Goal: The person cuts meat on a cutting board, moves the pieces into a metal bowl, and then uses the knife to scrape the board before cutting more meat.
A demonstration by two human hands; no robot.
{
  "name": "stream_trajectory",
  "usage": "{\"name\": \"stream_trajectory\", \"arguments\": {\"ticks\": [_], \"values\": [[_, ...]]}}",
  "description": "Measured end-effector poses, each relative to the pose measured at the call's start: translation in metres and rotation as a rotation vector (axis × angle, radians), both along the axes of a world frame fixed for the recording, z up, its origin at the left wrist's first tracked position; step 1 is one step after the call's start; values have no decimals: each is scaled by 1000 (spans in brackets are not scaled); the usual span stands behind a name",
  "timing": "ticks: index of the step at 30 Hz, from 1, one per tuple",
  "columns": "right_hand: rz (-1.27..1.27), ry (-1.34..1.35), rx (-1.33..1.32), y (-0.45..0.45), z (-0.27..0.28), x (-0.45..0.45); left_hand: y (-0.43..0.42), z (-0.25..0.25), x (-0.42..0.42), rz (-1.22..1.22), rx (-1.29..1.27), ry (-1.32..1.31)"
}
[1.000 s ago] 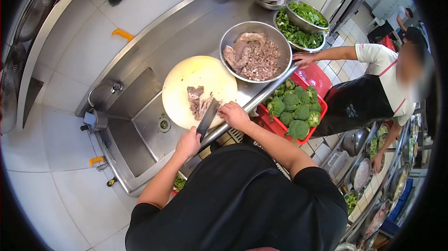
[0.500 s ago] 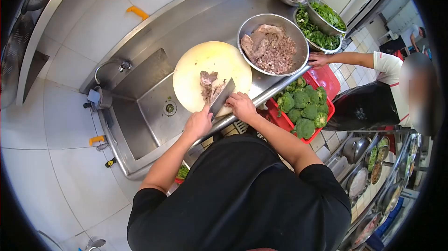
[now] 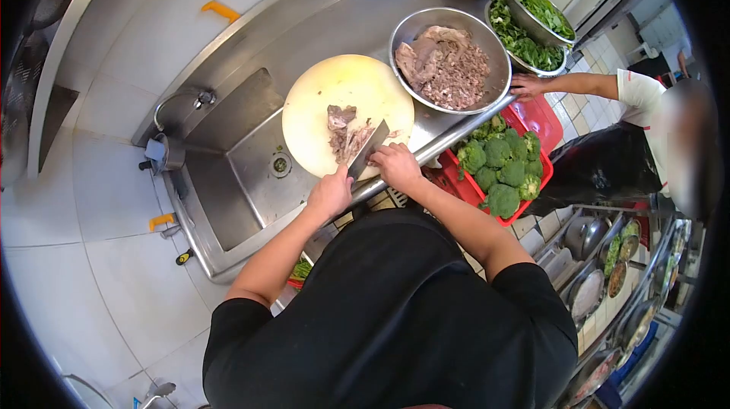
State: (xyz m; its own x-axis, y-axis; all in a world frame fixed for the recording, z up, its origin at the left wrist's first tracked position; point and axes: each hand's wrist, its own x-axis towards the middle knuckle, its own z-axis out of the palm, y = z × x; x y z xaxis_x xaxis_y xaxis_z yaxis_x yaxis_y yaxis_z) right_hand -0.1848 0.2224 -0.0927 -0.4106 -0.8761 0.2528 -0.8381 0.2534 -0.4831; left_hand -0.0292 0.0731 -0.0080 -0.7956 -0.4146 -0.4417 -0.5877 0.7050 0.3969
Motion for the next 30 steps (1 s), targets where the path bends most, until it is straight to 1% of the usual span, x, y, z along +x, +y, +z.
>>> {"name": "stream_trajectory", "arguments": {"ticks": [2,4,7,10,13,17,21,23,28,30], "values": [[-47,-52,-47,-1,-1,0,-7,7,3,-8,-4,9],[-129,-131,-71,2,-4,3,-9,28,8,-17,-15,-6],[-109,-194,-35,2,-3,0,-11,46,24,-41,-33,-65],[-110,-145,45,3,-3,-1,-7,56,31,-76,-61,-95],[-103,-97,59,6,-6,-2,-5,54,30,-65,-55,-113],[-80,-41,12,10,-5,-3,-7,49,27,-90,-61,-129],[-57,-19,48,11,-8,-5,9,12,21,-61,-63,-107],[-50,-16,58,9,-8,-9,11,4,14,-45,-64,-69],[-23,-63,39,12,-7,-12,-1,0,13,-39,-5,28],[-36,-118,38,13,-6,-13,-9,14,20,7,-18,31]]}}
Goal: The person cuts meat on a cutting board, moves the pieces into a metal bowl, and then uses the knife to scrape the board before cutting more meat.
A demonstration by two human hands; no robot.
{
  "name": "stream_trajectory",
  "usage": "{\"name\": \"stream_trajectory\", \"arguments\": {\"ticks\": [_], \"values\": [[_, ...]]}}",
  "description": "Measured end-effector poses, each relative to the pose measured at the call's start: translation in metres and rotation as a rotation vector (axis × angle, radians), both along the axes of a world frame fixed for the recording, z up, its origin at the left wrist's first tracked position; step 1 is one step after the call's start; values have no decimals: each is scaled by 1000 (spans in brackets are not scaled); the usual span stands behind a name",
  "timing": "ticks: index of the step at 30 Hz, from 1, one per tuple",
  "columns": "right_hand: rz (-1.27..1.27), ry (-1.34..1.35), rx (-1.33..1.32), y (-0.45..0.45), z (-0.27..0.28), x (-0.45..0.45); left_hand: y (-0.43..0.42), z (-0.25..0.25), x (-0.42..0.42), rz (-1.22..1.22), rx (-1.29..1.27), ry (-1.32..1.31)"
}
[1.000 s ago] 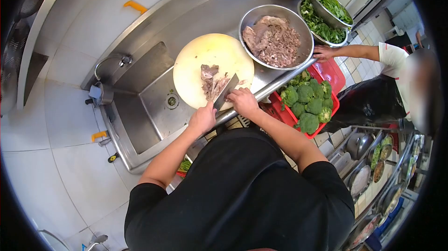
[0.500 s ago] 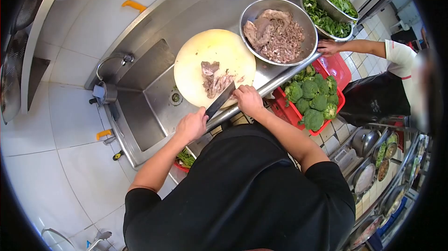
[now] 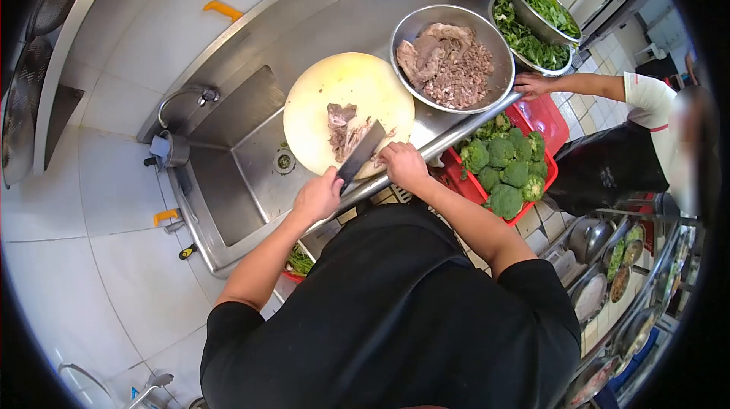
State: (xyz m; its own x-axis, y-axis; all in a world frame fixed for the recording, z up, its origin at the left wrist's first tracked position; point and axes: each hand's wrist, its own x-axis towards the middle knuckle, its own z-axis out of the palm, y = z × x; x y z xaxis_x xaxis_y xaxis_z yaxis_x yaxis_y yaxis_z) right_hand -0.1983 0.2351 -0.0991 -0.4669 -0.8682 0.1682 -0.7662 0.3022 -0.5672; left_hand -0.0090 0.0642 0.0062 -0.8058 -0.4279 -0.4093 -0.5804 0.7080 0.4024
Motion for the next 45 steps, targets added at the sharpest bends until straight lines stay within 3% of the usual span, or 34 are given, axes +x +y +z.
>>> {"name": "stream_trajectory", "arguments": {"ticks": [2,6,9,10,18,24,28,37,38,41,45], "values": [[-36,-89,46,1,8,-3,-10,15,10,56,-18,50],[-215,10,-4,-1,22,-20,-30,24,25,210,-8,143],[-146,133,71,-12,14,-46,-39,12,27,195,-28,206],[-66,64,206,-23,14,-57,-43,10,26,194,-47,175],[247,-14,73,-18,13,-56,-46,2,13,223,-37,82],[45,-154,-89,-19,43,-40,-56,8,31,269,76,170],[195,-14,-114,-23,46,-29,-71,6,27,204,22,150],[287,148,95,-92,43,-16,-68,2,11,251,-62,106],[324,162,268,-101,45,-16,-63,8,14,269,-46,124],[202,183,448,-116,41,-15,-54,8,32,316,48,202],[235,132,406,-109,41,-24,-44,4,60,336,125,217]]}}
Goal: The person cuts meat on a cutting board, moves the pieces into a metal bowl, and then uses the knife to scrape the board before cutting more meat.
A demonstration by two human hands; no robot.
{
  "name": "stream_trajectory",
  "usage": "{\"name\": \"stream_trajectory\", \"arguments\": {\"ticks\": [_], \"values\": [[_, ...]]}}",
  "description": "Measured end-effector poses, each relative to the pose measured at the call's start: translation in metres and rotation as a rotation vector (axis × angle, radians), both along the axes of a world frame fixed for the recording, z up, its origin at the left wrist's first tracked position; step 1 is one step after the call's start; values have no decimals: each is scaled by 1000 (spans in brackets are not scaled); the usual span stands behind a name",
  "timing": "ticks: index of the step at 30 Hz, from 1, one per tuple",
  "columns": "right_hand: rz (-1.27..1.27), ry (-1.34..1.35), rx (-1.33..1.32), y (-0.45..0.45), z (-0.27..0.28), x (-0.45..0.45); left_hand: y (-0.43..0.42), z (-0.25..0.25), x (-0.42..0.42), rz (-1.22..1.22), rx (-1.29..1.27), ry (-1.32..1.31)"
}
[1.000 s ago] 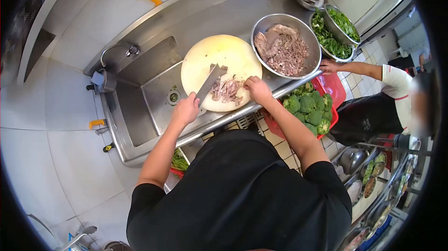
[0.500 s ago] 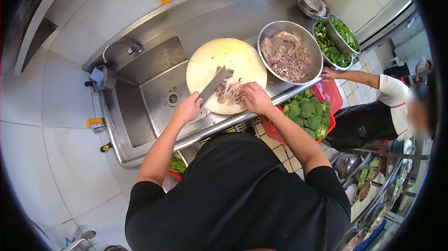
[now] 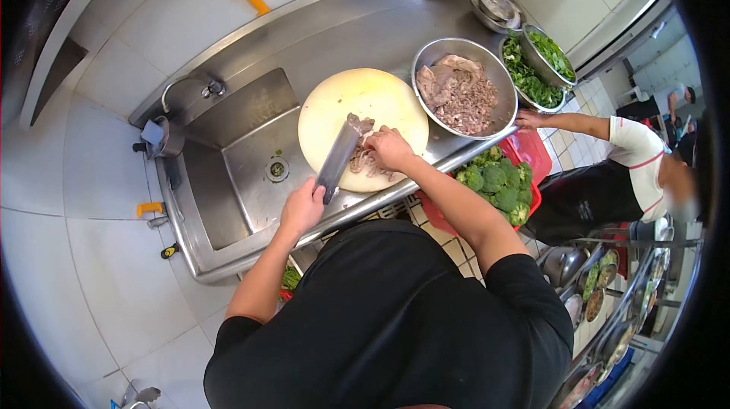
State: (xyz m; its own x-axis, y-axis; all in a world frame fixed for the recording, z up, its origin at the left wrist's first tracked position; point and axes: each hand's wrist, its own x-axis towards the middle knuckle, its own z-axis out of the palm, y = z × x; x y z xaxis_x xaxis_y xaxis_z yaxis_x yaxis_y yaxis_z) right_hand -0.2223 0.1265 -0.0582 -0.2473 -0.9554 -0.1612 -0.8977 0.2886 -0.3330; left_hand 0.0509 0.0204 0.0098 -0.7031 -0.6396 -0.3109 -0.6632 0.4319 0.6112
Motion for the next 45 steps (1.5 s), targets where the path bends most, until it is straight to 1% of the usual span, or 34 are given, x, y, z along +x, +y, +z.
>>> {"name": "stream_trajectory", "arguments": {"ticks": [2,8,11,14,17,19,20,23,25,26,28,29,32,33,35,39,42,45], "values": [[14,-1,-73,5,-2,0,5,-1,5,-15,27,-49],[13,93,5,5,0,-1,-2,-27,3,-50,-22,-163],[138,-71,-190,13,0,-3,-10,-24,-4,-69,-70,-193],[286,6,-143,19,-1,0,-14,-21,-14,-85,-135,-211],[402,-5,-32,25,17,-8,-24,-19,-22,-124,-172,-225],[450,34,-78,32,21,-17,-28,-17,-22,-135,-190,-198],[472,53,-102,35,22,-20,-30,-13,-20,-103,-163,-160],[285,-55,-227,40,15,-20,-36,1,-12,-5,-99,-30],[218,-79,-155,29,21,-16,-43,-1,-6,66,-81,78],[188,-92,-120,20,24,-12,-45,-5,-5,87,-111,112],[187,-116,-161,4,15,1,-47,-10,-3,131,-175,180],[187,-126,-183,-3,9,7,-46,-8,-3,128,-161,155],[208,109,-70,-18,-1,22,-35,3,-5,118,-116,92],[180,170,-107,-24,-2,24,-32,1,-2,114,-97,77],[180,108,-48,-29,-3,17,-26,-2,4,110,-84,64],[248,59,184,-21,31,2,-18,-9,20,136,-100,51],[207,-94,199,-26,25,-17,-15,-16,30,155,-90,68],[64,-202,-30,-23,23,-21,-13,-13,33,175,-49,31]]}}
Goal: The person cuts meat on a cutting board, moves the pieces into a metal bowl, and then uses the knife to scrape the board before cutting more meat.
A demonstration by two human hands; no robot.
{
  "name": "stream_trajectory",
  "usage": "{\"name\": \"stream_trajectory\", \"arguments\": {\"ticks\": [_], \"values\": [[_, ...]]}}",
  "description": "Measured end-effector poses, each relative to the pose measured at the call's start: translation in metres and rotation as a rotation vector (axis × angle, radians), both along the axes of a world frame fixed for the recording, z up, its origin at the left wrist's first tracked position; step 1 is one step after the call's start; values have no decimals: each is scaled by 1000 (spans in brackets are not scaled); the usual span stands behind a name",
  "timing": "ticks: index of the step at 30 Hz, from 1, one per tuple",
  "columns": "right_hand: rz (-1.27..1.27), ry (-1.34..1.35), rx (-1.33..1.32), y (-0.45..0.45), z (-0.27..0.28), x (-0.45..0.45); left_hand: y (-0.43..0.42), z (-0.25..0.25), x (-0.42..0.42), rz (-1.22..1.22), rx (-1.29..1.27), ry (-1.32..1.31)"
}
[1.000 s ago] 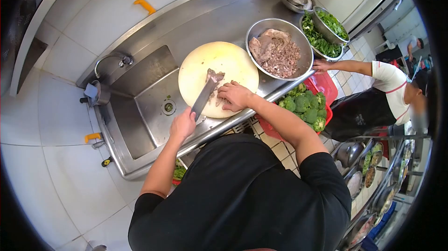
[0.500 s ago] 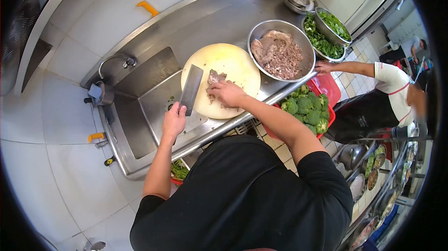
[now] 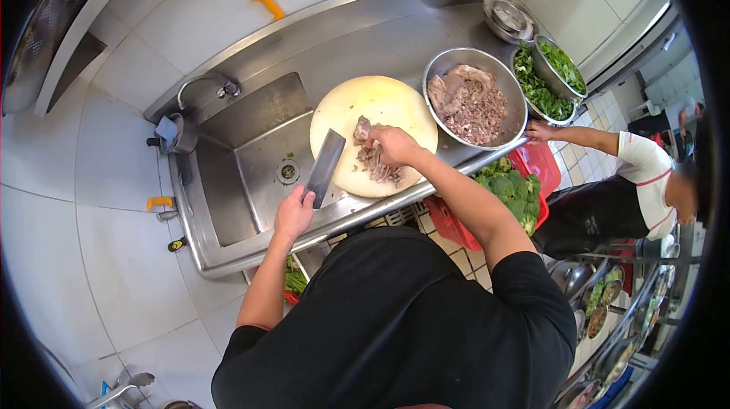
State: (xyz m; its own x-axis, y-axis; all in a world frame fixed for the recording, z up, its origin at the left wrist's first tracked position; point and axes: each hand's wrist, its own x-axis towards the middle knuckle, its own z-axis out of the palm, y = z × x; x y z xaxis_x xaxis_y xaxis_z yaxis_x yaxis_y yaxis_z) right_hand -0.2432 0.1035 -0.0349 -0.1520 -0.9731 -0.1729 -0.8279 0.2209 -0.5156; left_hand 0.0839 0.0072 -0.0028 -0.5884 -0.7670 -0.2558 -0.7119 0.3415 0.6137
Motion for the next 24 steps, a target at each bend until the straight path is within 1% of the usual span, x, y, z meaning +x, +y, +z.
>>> {"name": "stream_trajectory", "arguments": {"ticks": [3,6,9,12,15,18,20,21,23,24], "values": [[65,20,-189,-6,-18,9,3,0,-2,-4,-9,-4],[210,287,-86,-16,-30,24,1,5,-11,-36,-15,-17],[45,245,16,-35,-26,29,-2,12,-19,-43,-40,-9],[-335,25,-43,-46,-19,32,-3,18,-23,-19,-48,10],[-229,-252,-75,-47,-14,11,-5,13,-19,-2,-50,49],[269,-25,-21,-19,-6,-11,-1,9,-11,-3,-39,64],[525,236,-71,17,-19,-15,1,1,-7,3,-36,75],[631,299,-76,33,-27,-20,3,3,-7,-2,-25,48],[695,412,-189,54,-25,-26,7,9,-9,-20,0,-6],[678,385,-180,55,-23,-27,7,7,-10,-24,4,1]]}}
